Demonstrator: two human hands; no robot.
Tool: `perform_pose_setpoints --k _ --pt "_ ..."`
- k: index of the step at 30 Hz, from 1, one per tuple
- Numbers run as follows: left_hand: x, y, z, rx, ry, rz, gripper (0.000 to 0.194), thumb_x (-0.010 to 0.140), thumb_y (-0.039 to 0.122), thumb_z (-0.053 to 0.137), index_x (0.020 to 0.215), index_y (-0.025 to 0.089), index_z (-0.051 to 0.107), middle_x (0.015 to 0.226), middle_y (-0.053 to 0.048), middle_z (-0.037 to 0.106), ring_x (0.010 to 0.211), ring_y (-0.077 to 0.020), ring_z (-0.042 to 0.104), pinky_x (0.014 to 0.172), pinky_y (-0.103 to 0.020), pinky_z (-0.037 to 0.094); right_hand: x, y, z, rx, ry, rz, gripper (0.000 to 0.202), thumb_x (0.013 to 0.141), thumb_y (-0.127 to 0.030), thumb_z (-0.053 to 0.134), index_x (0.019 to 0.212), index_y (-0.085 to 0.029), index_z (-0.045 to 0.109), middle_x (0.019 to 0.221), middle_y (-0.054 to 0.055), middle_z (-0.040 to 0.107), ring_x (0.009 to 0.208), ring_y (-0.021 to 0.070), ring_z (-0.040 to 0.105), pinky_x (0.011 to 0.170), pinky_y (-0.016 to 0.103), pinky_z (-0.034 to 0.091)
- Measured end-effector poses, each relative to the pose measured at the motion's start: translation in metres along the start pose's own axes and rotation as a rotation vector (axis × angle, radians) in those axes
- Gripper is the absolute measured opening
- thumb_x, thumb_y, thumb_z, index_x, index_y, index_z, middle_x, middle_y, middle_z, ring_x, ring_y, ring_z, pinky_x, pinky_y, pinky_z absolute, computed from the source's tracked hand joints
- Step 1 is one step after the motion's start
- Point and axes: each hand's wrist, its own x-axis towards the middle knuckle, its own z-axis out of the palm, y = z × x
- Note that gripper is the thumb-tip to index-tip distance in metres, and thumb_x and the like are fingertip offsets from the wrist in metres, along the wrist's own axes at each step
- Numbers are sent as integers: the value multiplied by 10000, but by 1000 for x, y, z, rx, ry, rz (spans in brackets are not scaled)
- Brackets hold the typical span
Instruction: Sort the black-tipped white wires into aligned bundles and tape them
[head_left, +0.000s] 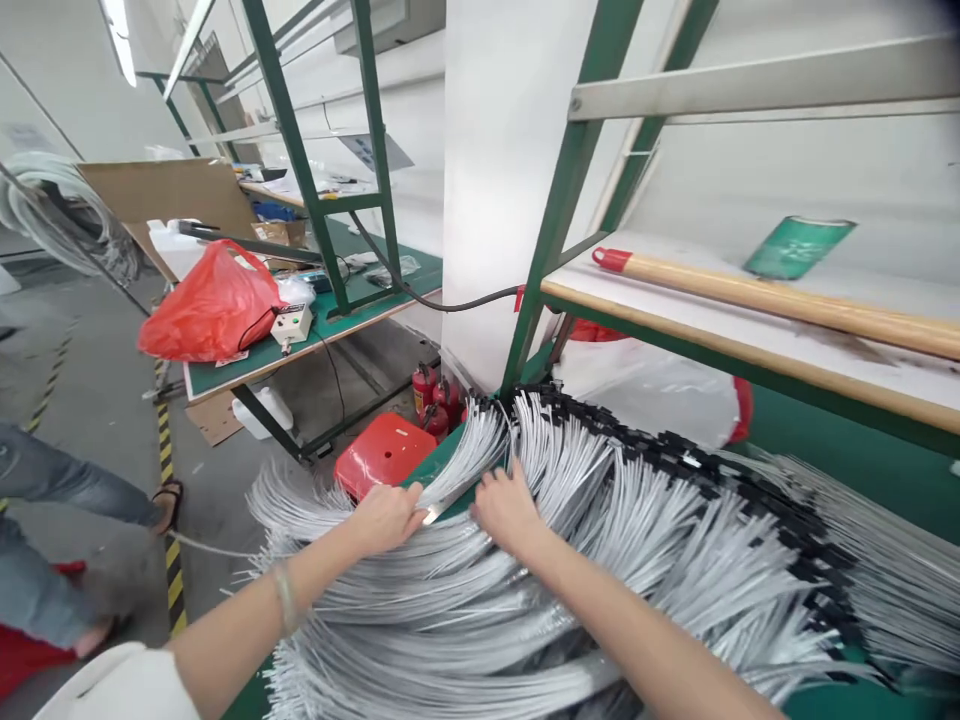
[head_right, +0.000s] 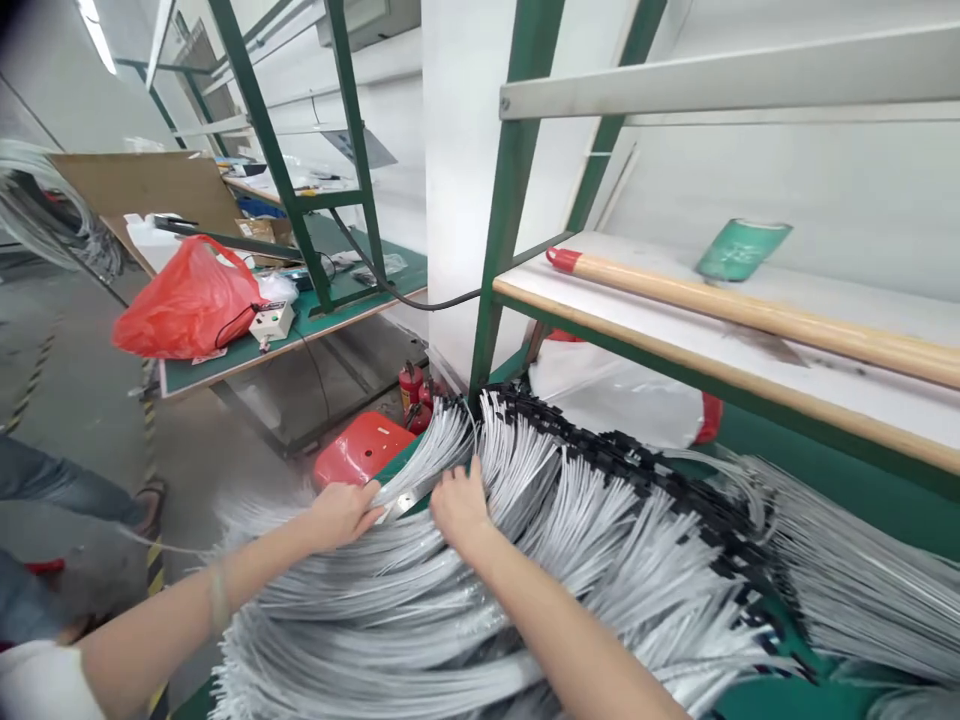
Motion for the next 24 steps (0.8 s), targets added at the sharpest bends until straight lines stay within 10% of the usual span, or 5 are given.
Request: perform_pose_setpoints --k 9,16,24 --pt "-31 2 -22 58 244 -58 276 895 328 212 855 170 434 621 -44 628 586 -201 621 484 -257 393 -25 32 -23 -175 -7 129 264 805 -163 441 860 -138 699 877 135 675 1004 296 470 970 532 132" --pt "11 42 -45 58 382 -53 274 882 354 266 882 162 461 635 -53 637 576 -204 627 442 -242 374 -54 39 -21 -145 52 169 275 803 -135 420 828 -125 694 848 149 660 984 292 463 951 517 173" --pt "10 34 -38 27 928 53 206 866 292 361 941 116 437 507 -12 567 451 -149 565 445 -231 391 -60 44 -16 -148 94 153 274 810 -127 402 867 -83 666 850 157 641 955 282 468 964 517 166"
